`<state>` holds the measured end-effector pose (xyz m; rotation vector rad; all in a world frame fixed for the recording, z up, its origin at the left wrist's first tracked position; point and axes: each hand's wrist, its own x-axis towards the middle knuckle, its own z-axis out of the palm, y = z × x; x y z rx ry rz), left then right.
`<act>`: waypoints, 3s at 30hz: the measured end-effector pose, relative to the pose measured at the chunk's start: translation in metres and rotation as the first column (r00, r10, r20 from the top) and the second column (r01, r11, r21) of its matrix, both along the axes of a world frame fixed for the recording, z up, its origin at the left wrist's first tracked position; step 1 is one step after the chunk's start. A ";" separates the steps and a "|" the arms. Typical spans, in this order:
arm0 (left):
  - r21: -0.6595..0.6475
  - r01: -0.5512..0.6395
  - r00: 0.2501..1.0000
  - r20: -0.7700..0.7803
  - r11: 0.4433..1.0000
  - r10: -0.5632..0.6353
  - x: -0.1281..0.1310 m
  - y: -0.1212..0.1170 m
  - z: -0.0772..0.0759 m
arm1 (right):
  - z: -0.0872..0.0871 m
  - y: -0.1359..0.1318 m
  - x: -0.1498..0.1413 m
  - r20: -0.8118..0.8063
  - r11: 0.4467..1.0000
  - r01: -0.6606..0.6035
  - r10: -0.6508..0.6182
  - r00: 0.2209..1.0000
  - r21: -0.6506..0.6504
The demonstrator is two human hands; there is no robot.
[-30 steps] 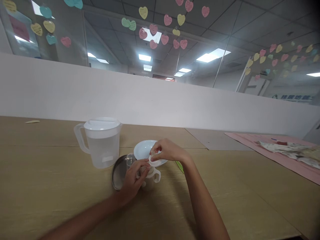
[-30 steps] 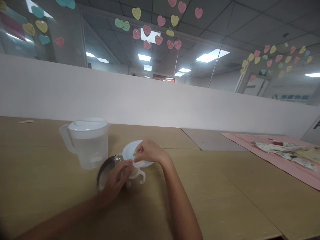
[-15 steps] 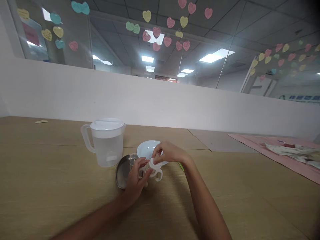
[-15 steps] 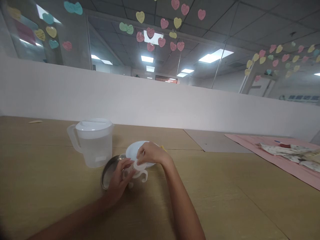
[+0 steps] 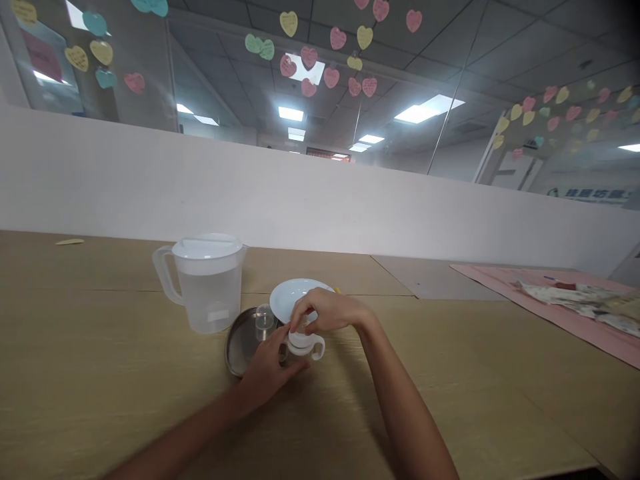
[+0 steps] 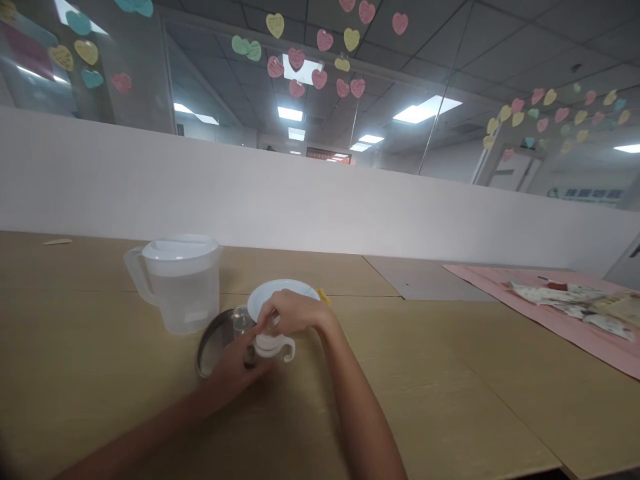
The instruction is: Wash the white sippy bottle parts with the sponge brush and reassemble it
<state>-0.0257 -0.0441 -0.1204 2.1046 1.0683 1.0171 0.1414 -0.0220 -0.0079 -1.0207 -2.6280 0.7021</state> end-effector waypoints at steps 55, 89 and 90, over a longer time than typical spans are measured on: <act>-0.143 0.042 0.997 0.065 0.989 -0.033 0.004 -0.005 0.005 | 0.001 -0.012 -0.019 0.270 0.932 0.360 -0.358 0.894 0.041; 0.131 -0.308 0.865 -0.374 0.942 0.335 -0.050 0.076 0.001 | -0.154 0.038 0.071 0.025 0.278 0.892 -0.957 0.288 0.357; 0.165 -0.351 0.848 -0.361 0.922 0.388 -0.051 0.071 0.009 | -0.155 0.038 0.071 0.028 0.279 0.888 -0.957 0.289 0.365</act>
